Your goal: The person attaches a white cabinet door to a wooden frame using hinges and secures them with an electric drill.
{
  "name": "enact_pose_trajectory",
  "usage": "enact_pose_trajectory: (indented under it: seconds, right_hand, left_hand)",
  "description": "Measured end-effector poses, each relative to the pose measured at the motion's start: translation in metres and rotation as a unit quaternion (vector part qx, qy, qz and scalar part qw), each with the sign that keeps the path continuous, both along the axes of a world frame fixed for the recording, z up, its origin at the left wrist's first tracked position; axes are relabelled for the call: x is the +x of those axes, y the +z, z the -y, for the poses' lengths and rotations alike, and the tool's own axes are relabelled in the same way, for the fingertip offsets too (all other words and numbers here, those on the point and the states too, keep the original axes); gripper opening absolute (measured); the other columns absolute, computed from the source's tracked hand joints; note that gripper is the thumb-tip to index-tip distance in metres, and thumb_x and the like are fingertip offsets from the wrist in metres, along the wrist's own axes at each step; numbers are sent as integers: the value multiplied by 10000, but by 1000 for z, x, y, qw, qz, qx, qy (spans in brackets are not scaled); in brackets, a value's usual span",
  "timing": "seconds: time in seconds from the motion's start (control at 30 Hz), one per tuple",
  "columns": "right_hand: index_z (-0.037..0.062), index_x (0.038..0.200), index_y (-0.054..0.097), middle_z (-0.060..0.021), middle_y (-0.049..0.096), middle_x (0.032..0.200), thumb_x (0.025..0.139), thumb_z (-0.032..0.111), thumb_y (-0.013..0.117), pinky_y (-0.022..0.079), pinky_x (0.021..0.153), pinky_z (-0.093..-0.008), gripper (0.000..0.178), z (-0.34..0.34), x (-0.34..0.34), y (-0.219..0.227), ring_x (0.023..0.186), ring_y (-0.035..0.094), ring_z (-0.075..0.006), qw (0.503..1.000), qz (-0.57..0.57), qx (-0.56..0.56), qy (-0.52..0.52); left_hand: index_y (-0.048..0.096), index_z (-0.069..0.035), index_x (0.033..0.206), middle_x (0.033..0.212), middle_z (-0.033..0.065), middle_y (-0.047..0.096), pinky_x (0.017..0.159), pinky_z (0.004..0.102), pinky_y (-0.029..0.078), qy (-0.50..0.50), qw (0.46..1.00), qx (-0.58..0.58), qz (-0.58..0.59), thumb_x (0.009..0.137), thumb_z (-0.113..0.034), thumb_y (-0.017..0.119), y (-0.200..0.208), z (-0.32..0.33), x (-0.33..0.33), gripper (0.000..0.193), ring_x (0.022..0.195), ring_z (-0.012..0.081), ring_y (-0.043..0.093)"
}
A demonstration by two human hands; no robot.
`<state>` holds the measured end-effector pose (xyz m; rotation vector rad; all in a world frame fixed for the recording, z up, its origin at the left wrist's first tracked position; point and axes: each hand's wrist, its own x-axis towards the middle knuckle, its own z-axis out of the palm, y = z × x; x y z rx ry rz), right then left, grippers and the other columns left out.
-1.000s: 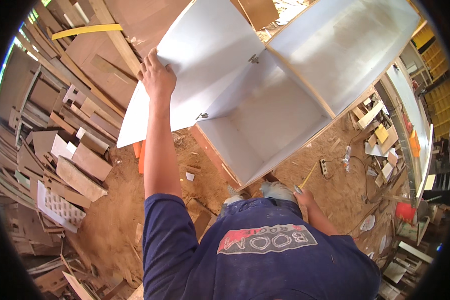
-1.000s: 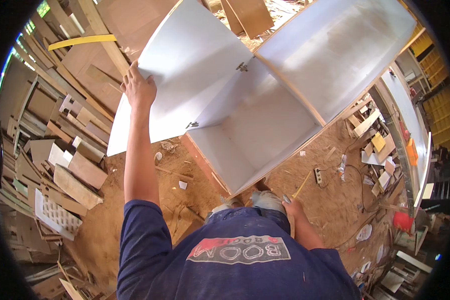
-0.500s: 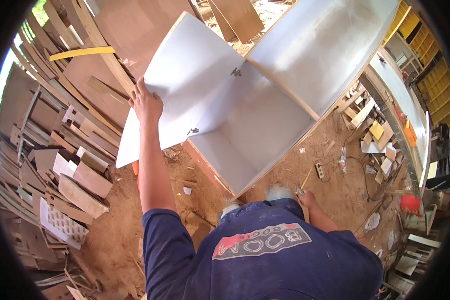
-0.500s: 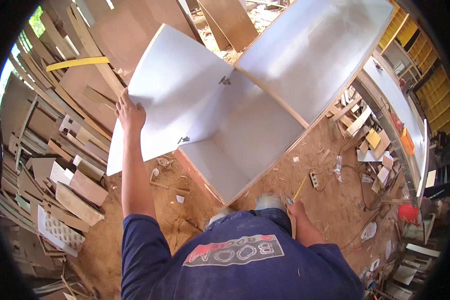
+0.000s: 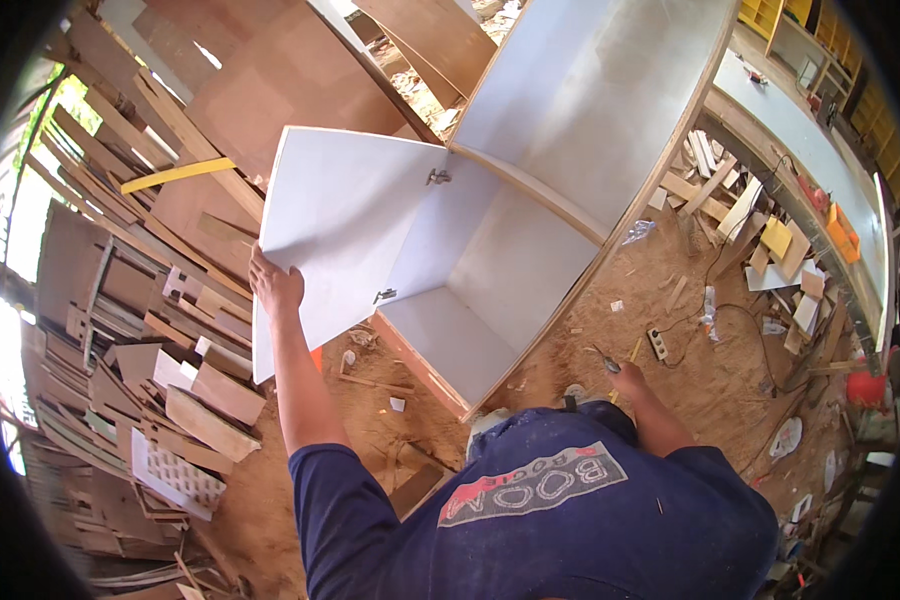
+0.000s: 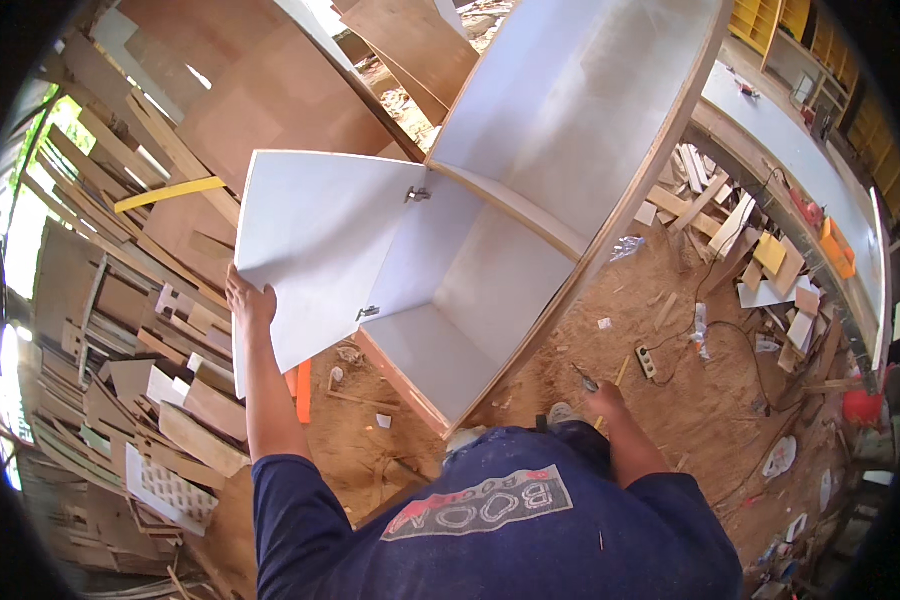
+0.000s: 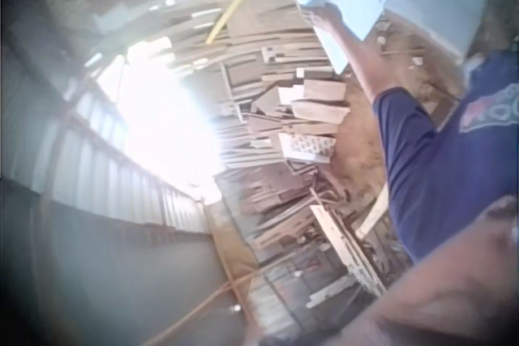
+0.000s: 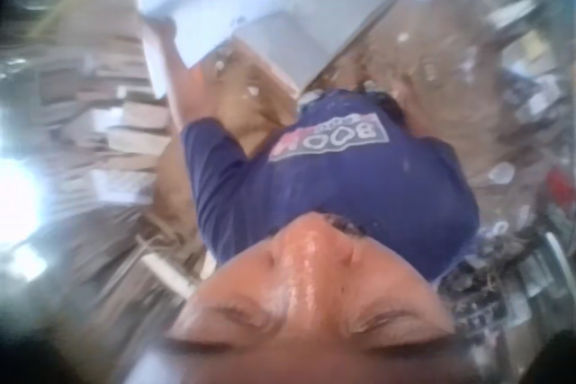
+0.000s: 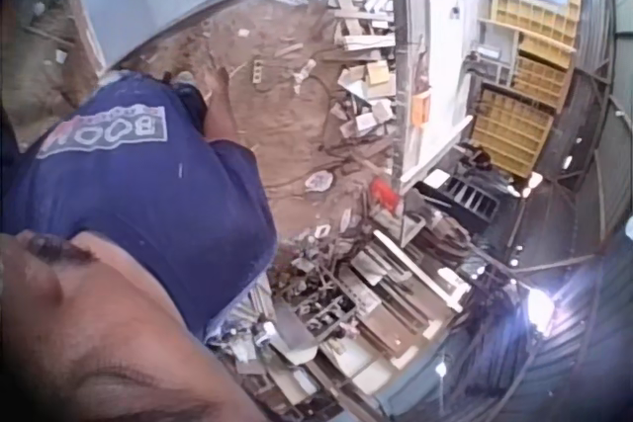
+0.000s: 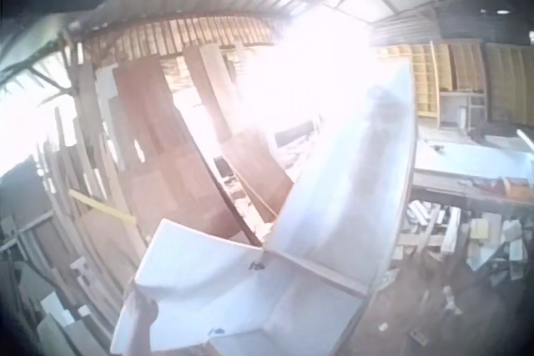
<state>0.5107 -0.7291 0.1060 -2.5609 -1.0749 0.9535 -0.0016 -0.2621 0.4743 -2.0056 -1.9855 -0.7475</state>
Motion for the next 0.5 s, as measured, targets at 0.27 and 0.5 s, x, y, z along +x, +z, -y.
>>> enact_pose_trajectory:
  seconds: [0.27, 0.5]
  right_hand:
    - [-1, 1063, 728, -251, 716, 1021, 810, 429, 705, 556, 866, -472, 500, 71, 61, -56, 998, 696, -409, 991, -26, -128, 35]
    - [6, 1111, 724, -267, 699, 1116, 831, 377, 682, 540, 906, -480, 467, 62, 74, -36, 1055, 683, -406, 981, -66, -185, 1]
  left_hand:
    - [205, -24, 1532, 1489, 253, 382, 1224, 504, 271, -11, 1000, 1, -25, 768, -67, 692, -9, 21, 32, 908, 1429, 420, 339]
    - [178, -20, 1534, 1504, 266, 355, 1231, 510, 256, 15, 999, -33, 7, 760, -62, 695, -13, 42, 41, 932, 1445, 433, 307]
